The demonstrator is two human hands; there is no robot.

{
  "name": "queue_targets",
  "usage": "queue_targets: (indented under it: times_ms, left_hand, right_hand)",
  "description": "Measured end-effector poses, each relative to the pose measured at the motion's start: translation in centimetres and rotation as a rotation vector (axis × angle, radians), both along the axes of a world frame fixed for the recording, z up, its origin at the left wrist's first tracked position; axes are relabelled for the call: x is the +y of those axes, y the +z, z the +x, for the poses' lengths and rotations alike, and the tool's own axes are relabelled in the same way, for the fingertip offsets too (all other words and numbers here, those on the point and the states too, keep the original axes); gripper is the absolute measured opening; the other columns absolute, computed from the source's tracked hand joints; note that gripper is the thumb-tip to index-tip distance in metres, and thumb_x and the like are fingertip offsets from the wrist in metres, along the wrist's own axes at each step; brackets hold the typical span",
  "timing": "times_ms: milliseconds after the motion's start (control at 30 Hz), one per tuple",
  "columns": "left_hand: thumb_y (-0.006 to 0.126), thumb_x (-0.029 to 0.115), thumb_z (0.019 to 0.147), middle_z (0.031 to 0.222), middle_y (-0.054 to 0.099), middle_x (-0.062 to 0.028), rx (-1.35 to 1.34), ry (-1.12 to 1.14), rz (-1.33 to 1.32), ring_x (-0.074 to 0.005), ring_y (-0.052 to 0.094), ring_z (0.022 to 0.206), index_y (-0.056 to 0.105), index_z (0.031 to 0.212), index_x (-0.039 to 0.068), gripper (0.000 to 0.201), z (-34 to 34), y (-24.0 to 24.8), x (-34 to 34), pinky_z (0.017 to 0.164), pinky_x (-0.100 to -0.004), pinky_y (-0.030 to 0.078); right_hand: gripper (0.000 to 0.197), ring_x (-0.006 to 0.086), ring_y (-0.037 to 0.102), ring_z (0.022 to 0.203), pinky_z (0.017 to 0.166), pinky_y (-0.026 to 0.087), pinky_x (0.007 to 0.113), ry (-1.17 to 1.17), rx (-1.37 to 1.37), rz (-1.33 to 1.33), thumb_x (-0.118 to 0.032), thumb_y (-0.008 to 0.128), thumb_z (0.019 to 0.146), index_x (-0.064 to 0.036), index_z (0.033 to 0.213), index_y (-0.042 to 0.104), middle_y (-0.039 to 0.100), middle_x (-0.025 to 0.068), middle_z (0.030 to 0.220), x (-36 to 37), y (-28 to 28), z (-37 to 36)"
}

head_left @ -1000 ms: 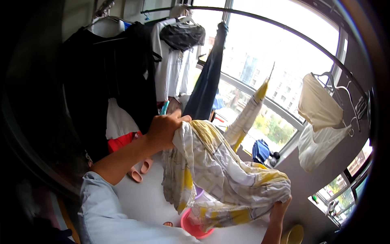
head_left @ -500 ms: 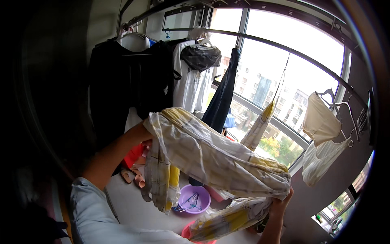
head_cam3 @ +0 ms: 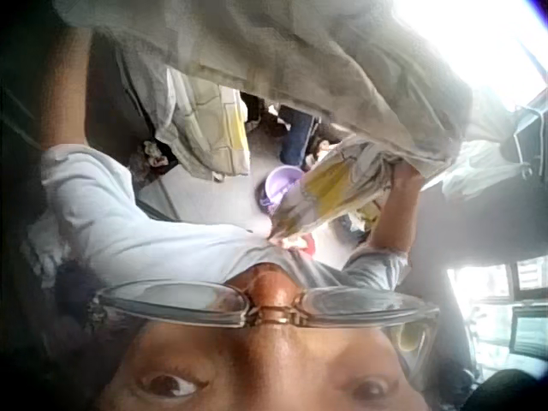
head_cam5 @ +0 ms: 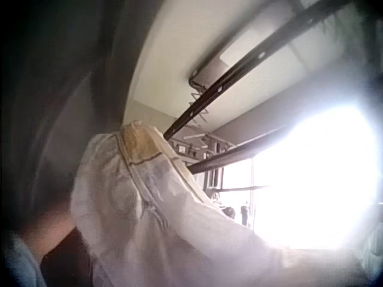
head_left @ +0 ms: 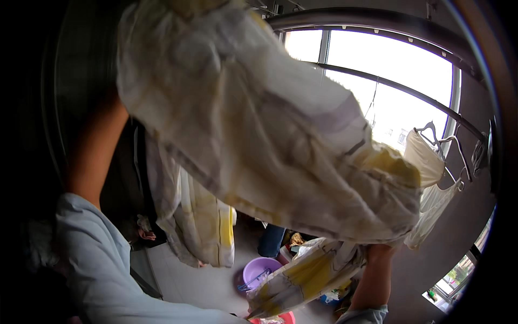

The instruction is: The person takes a black pair of pants from a pink basin, places them on a hanger, and hangs them on a drying rack. They then take a patterned cloth from the basin, unfold it, and hang it on the same rack.

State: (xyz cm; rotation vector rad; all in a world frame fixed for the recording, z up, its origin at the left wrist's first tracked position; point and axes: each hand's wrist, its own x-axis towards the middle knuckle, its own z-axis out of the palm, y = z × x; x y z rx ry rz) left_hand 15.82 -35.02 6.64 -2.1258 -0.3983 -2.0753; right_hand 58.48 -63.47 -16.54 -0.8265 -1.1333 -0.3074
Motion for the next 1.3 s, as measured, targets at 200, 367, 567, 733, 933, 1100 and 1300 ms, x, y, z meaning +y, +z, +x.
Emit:
queue_targets:
  times_ms: [200,367,567,733,933,1100,1300]
  left_hand:
    - [0.070,0.021,0.073,0.114,0.057,-0.0142,0.161,0.434,0.634,-0.0275,0.057,0.102,0.050,0.120,0.003,0.055,2.0,11.3,-3.2,0.086,-0.0391,0.048]
    - [0.069,0.022,0.072,0.111,0.057,-0.0157,0.165,0.587,1.113,-0.0299,0.058,0.098,0.051,0.118,0.003,0.053,7.3,15.9,0.7,0.082,-0.0399,0.049]
    - [0.067,0.022,0.070,0.106,0.057,-0.0168,0.076,0.410,1.274,-0.0325,0.059,0.092,0.052,0.115,0.003,0.051,12.1,19.1,5.8,0.076,-0.0410,0.051]
    - [0.065,0.021,0.073,0.096,0.058,-0.0153,0.304,0.179,1.350,-0.0305,0.059,0.084,0.055,0.107,0.003,0.040,13.3,20.6,7.2,0.072,-0.0406,0.050]
    - [0.065,0.029,0.082,0.129,0.052,-0.0150,0.259,-0.083,1.023,-0.0258,0.051,0.118,0.045,0.132,0.006,0.059,22.8,19.2,11.6,0.099,-0.0380,0.040]
    - [0.062,0.029,0.084,0.130,0.051,-0.0178,1.287,-0.051,0.127,-0.0257,0.050,0.120,0.043,0.137,0.011,0.060,23.4,18.7,11.8,0.100,-0.0399,0.038]
    - [0.057,0.025,0.091,0.117,0.061,-0.0150,0.632,-0.675,0.011,-0.0214,0.057,0.110,0.056,0.122,0.007,0.036,15.1,15.5,12.3,0.085,-0.0342,0.049]
  right_hand:
    - [0.074,0.0224,0.054,0.108,0.091,0.043,0.038,-0.149,-0.124,-0.022,-0.029,0.073,0.076,0.0023,0.131,0.034,0.053,0.0152,0.120,-0.1,6.8,-1.1]
    - [0.070,0.0222,0.055,0.107,0.090,0.044,0.037,-0.392,-0.265,-0.098,-0.029,0.071,0.077,0.0027,0.129,0.037,0.054,0.0154,0.119,1.0,13.4,-2.1]
    - [0.065,0.0219,0.056,0.106,0.089,0.044,0.037,-0.876,-0.454,-0.282,-0.028,0.069,0.079,0.0032,0.127,0.040,0.056,0.0156,0.117,-3.4,24.4,-8.4]
    - [0.061,0.0217,0.056,0.105,0.089,0.044,0.036,-1.042,-0.473,-0.452,-0.028,0.067,0.080,0.0037,0.125,0.042,0.057,0.0157,0.116,-1.6,28.4,-8.9]
    - [0.056,0.0214,0.057,0.104,0.088,0.045,0.035,-1.260,-0.484,-0.689,-0.028,0.065,0.081,0.0042,0.123,0.045,0.058,0.0159,0.114,-1.7,32.1,-10.6]
    - [0.053,0.0212,0.058,0.103,0.087,0.045,0.035,-1.265,-0.491,-0.760,-0.027,0.064,0.082,0.0046,0.121,0.047,0.059,0.0161,0.113,-1.2,32.5,-9.0]
    - [0.049,0.0209,0.058,0.102,0.086,0.046,0.034,-1.280,-0.552,-0.816,-0.027,0.061,0.083,0.0051,0.119,0.050,0.061,0.0162,0.111,-1.2,34.9,-10.3]
